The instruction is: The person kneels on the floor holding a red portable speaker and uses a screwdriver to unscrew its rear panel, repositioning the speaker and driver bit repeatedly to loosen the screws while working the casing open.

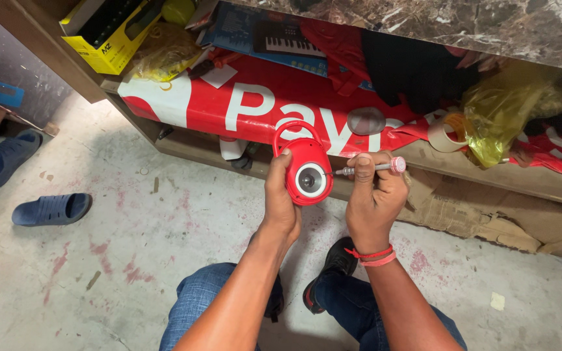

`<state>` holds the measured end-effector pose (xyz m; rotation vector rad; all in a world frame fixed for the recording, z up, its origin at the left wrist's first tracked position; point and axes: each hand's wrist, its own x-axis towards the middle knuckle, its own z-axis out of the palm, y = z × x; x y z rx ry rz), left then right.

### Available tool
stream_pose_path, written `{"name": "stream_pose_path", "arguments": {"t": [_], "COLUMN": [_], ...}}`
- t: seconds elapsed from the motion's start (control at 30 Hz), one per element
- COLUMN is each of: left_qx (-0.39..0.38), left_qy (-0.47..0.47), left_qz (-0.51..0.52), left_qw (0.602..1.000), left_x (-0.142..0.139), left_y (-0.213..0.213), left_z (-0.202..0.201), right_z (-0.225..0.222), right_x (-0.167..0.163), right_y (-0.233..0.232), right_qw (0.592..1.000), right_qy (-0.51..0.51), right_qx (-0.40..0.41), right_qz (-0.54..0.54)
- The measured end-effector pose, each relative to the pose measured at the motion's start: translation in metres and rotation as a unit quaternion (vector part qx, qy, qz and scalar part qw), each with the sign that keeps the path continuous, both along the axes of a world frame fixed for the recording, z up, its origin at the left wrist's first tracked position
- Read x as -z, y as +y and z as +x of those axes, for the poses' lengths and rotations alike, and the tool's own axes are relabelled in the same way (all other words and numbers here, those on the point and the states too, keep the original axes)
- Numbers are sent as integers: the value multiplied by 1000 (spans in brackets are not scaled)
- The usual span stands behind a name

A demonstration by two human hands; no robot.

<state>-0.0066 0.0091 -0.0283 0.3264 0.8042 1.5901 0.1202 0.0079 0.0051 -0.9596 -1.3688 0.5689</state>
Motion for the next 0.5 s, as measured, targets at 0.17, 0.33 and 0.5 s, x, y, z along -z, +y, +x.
{"name": "stream_pose_path", "arguments": {"t": [0.17, 0.33, 0.5], "left_qx": [9, 11, 10], "left_qy": [2, 3, -1], "left_qz": [6, 9, 14], "left_qw": [1000, 1000, 1000], "left_x": [-3, -7, -6], "left_y": [-1, -2, -2], "left_z": [0, 0, 0], "right_z": [-1, -1, -1], "right_x": [-1, -1, -2], "right_y": [0, -1, -1], "right_qw": [1000, 1000, 1000], "right_qy": [-7, -3, -13], "right_qx": [4, 3, 9], "right_qz": [-3, -10, -9]}}
